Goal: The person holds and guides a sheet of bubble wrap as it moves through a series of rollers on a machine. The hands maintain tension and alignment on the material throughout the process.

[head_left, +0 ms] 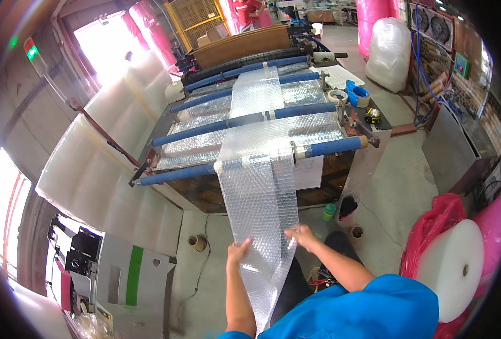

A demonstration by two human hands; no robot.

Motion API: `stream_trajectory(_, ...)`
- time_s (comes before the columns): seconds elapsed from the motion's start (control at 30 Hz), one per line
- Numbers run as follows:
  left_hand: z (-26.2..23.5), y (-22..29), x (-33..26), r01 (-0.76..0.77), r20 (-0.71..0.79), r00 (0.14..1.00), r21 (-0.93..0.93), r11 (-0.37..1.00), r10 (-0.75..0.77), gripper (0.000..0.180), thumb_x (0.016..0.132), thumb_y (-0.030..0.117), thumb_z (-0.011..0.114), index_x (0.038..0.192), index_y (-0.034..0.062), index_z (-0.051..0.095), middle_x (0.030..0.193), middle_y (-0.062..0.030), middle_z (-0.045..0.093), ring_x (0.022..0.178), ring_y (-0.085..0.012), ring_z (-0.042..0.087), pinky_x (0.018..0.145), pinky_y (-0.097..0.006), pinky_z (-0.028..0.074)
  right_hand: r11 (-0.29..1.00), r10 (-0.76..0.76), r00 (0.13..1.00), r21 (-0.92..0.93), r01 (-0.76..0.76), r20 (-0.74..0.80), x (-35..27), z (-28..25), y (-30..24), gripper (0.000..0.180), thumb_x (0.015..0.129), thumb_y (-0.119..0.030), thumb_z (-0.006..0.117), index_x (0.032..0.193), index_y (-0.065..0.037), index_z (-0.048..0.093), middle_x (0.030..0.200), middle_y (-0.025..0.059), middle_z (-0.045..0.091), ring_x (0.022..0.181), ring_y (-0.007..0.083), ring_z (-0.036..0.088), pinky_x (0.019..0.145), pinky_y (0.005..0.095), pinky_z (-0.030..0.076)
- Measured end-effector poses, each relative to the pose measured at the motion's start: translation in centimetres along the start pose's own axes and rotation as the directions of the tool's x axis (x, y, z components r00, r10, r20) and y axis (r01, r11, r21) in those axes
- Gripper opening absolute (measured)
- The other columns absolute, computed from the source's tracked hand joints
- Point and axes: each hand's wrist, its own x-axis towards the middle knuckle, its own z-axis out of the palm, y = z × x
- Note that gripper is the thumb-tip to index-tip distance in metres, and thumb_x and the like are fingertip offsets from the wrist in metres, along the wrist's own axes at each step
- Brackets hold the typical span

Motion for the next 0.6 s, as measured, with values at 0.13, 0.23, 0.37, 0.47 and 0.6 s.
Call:
stream_trajectory(0.13, -1.6, 1.1, -6.2, -0.159, -0.194, 0.974, -0.203, 0.966, 0.120, 0.041, 0.064, 0.027, 0.074, 0.085, 0.0004, 0.051, 0.066, -0.0048, 0.056, 0.051, -0.0082, 0.049, 0.043, -0.022, 0.039, 0.982, 0.185, 0.974, -0.068, -0.177, 0.132, -6.3, 1.3, -2.6, 0.027, 0.081, -0.025, 0.057, 0.081, 0.002, 0.061, 0.071, 0.0068, 0.061, 0.066, 0.0126, 0.057, 0.061, 0.0258, 0.046)
stream_trajectory(0.23, -4.6, 3.3, -9.4, -0.331, -0.209, 0.940, -0.359, 0.873, 0.270, 0.032, 0.067, 0.019, 0.072, 0.081, 0.0012, 0.050, 0.064, -0.0026, 0.055, 0.050, -0.0061, 0.047, 0.042, -0.020, 0.037, 0.993, 0.097, 0.966, 0.038, -0.109, 0.240, -10.5, 2.4, -3.8, 0.033, 0.082, -0.030, 0.054, 0.080, 0.002, 0.060, 0.071, 0.0078, 0.060, 0.066, 0.0133, 0.057, 0.059, 0.0256, 0.045)
stream_trajectory(0.37, -5.6, 3.9, -9.7, -0.166, -0.044, 0.986, -0.277, 0.947, 0.160, 0.024, 0.071, 0.019, 0.068, 0.078, 0.0024, 0.052, 0.062, -0.0004, 0.054, 0.048, -0.0055, 0.044, 0.042, -0.020, 0.034, 0.994, 0.080, 0.981, 0.053, -0.091, 0.175, -11.3, 2.8, -4.2, 0.034, 0.084, -0.031, 0.051, 0.077, 0.002, 0.059, 0.068, 0.0073, 0.059, 0.060, 0.0118, 0.055, 0.054, 0.0240, 0.044)
stream_trajectory(0.47, -1.9, -1.4, -4.6, -0.180, -0.092, 0.983, -0.252, 0.951, 0.161, 0.025, 0.072, 0.023, 0.068, 0.075, 0.0024, 0.055, 0.059, 0.0006, 0.053, 0.047, -0.0071, 0.044, 0.043, -0.022, 0.035, 0.998, 0.052, 0.995, 0.031, -0.055, 0.089, -6.8, 1.2, 1.3, 0.037, 0.083, -0.034, 0.052, 0.075, 0.000, 0.060, 0.068, 0.0058, 0.058, 0.060, 0.0111, 0.054, 0.055, 0.0243, 0.043)
stream_trajectory(0.6, 2.2, -4.5, 1.4, -0.199, -0.114, 0.977, -0.216, 0.956, 0.178, 0.026, 0.071, 0.025, 0.069, 0.075, 0.0020, 0.056, 0.058, 0.0006, 0.052, 0.048, -0.0076, 0.045, 0.043, -0.022, 0.036, 0.980, 0.075, 0.997, -0.187, -0.073, 0.007, -1.1, -1.2, 4.3, 0.037, 0.082, -0.038, 0.052, 0.075, -0.003, 0.061, 0.069, 0.0039, 0.059, 0.061, 0.0105, 0.053, 0.055, 0.0246, 0.042)
